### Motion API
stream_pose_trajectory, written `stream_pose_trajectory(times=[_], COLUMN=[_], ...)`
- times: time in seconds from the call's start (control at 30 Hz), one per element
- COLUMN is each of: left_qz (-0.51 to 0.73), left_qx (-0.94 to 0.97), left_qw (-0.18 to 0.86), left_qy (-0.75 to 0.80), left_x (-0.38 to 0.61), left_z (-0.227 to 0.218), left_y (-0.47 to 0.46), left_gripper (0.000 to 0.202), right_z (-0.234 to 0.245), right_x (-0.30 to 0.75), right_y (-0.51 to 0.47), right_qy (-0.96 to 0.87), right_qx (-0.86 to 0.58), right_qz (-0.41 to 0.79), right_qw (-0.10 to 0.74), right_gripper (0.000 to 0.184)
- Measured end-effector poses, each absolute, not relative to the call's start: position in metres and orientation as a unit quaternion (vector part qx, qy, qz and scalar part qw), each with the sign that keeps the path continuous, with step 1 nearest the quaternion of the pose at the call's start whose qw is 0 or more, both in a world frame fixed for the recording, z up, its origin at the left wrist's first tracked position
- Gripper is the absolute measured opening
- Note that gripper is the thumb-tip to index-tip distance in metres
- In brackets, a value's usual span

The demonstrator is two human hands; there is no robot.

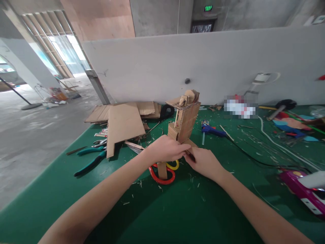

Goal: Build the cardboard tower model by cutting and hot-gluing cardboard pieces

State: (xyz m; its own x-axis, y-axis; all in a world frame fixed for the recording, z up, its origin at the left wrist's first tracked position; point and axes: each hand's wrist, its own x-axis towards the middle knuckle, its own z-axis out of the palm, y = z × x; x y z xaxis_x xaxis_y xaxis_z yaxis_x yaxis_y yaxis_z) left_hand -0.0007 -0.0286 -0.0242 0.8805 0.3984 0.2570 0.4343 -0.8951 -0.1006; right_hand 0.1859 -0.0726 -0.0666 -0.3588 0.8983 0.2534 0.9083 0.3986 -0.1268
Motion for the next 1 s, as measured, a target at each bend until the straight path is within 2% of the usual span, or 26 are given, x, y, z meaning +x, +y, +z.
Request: stream_pose_trajectory(times=[0.13, 0.23, 0.33, 0.43, 0.57, 0.67, 0.77, 1.0], left_qz=[-0.141, -0.173, -0.184, -0.156, -0.098, -0.057, -0.039, -0.067], left_qx=[-0.955, -0.936, -0.927, -0.929, -0.921, -0.926, -0.931, -0.927], left_qw=[-0.055, -0.173, -0.195, -0.2, -0.244, -0.256, -0.248, -0.224], left_qy=[-0.254, -0.253, -0.263, -0.269, -0.286, -0.272, -0.265, -0.294], left_x=[0.0, -0.002, -0.003, -0.007, -0.017, -0.028, -0.035, -0.034], left_z=[-0.021, -0.014, -0.009, -0.005, 0.009, 0.024, 0.036, 0.039], left_y=[-0.031, -0.032, -0.032, -0.031, -0.032, -0.033, -0.035, -0.034], left_gripper=[0.032, 0.03, 0.024, 0.023, 0.042, 0.031, 0.016, 0.012], right_z=[-0.062, -0.055, -0.051, -0.059, -0.078, -0.084, -0.082, -0.084], right_x=[0.186, 0.19, 0.201, 0.22, 0.254, 0.274, 0.286, 0.288], right_y=[-0.078, -0.082, -0.078, -0.06, -0.032, -0.015, 0.0, 0.023], right_qy=[-0.816, -0.842, -0.833, -0.771, -0.739, -0.704, -0.702, -0.688], right_qx=[-0.533, -0.472, -0.456, -0.538, -0.605, -0.666, -0.675, -0.695], right_qz=[-0.027, 0.04, 0.102, 0.046, -0.082, -0.123, -0.133, -0.138], right_qw=[0.221, 0.258, 0.297, 0.337, 0.286, 0.215, 0.184, 0.155], right_gripper=[0.017, 0.016, 0.017, 0.02, 0.042, 0.049, 0.049, 0.047])
